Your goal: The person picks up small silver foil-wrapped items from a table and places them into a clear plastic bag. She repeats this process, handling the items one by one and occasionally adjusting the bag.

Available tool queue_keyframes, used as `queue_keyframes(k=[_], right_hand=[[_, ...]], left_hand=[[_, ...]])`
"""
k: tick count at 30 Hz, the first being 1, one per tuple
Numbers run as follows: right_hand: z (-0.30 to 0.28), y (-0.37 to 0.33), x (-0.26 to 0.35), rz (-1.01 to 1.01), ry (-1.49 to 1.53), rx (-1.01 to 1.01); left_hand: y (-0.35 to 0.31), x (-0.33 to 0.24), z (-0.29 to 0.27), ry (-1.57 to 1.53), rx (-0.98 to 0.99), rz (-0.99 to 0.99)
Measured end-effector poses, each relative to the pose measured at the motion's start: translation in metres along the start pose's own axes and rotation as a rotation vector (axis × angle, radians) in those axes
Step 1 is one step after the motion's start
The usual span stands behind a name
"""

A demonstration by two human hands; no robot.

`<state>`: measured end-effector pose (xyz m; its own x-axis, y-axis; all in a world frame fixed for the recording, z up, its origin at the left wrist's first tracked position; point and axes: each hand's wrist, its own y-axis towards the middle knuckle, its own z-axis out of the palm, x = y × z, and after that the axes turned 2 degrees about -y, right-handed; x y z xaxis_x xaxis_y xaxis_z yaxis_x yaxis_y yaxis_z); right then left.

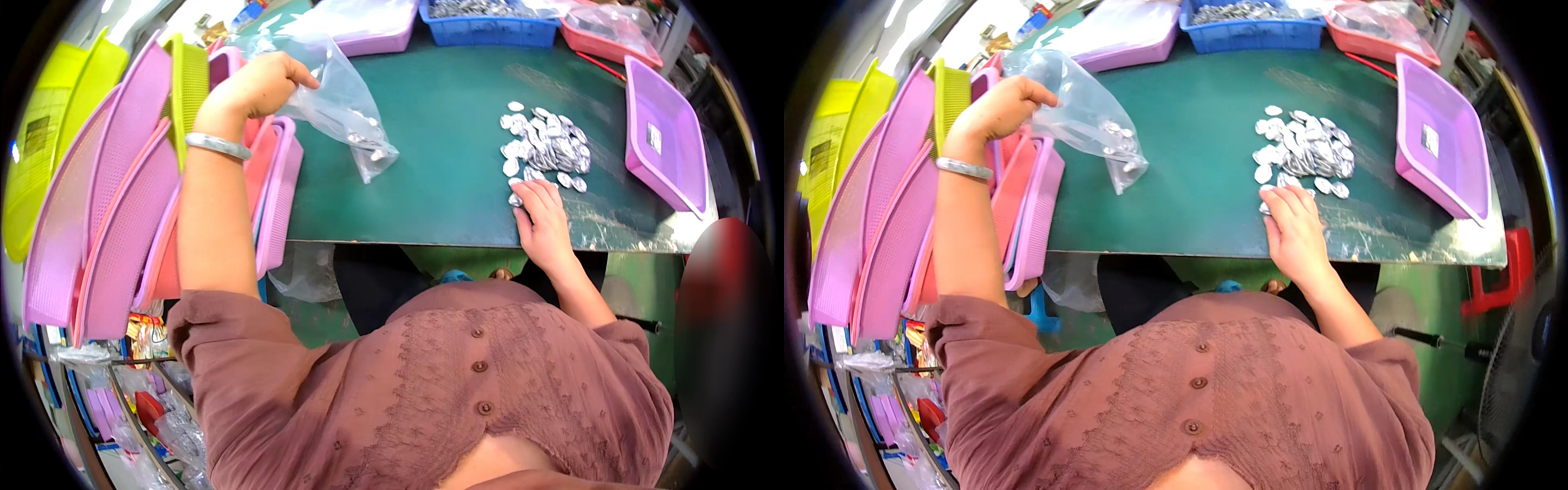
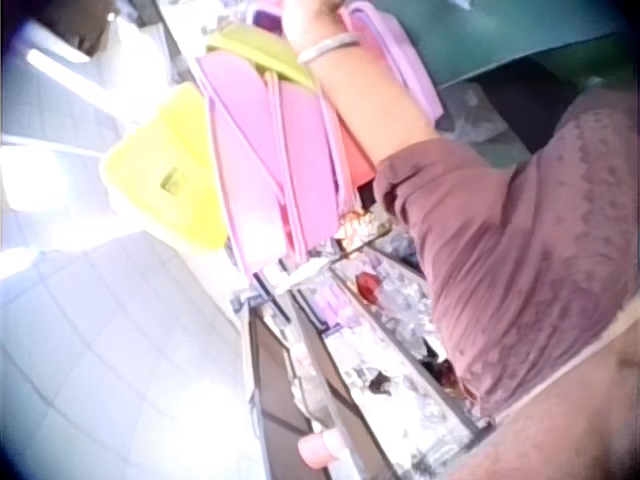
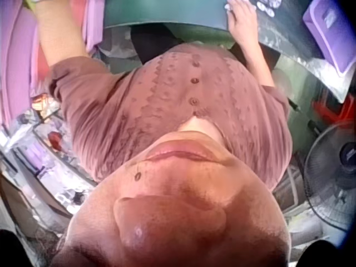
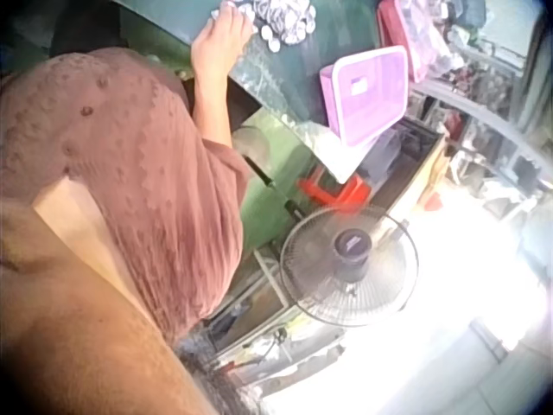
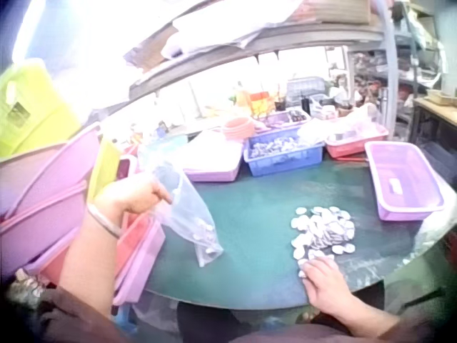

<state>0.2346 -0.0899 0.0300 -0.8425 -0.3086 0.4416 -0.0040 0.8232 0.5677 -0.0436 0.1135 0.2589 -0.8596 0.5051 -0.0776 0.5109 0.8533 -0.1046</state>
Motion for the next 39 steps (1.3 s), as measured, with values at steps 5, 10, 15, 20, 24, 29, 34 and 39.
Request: queue_keyframes(k=[5, 10, 15, 20, 24, 29, 34, 39], right_hand=[[0.0, 0.0, -0.001, -0.01, 0.002, 0.01], [0.004, -0.004, -0.007, -0.02, 0.004, -0.016], [0.001, -0.002, -0.004, -0.011, 0.059, -0.039], [-0.003, -0.002, -0.004, 0.05, 0.12, -0.046], [-0.002, -0.002, -0.002, 0.031, 0.132, -0.118], [-0.005, -0.005, -0.005, 0.083, 0.095, -0.103], [-0.002, -0.002, -0.002, 0.021, 0.113, -0.048], [-0.006, -0.001, -0.004, 0.031, 0.172, -0.013]], left_hand=[[0.015, -0.018, -0.009, -0.228, 0.161, -0.008], [0.032, -0.017, -0.003, -0.792, 0.16, -0.022], [0.061, 0.015, 0.032, -1.326, 0.114, -0.254], [0.061, 0.008, 0.044, -0.808, 0.022, -0.357], [0.041, -0.002, 0.032, -0.406, -0.251, -0.144], [0.018, -0.056, 0.035, -0.246, -0.921, 0.312], [0.001, -0.117, 0.121, -0.399, -0.471, 0.551], [0.027, -0.151, 0.208, -0.502, -0.218, 0.544]])
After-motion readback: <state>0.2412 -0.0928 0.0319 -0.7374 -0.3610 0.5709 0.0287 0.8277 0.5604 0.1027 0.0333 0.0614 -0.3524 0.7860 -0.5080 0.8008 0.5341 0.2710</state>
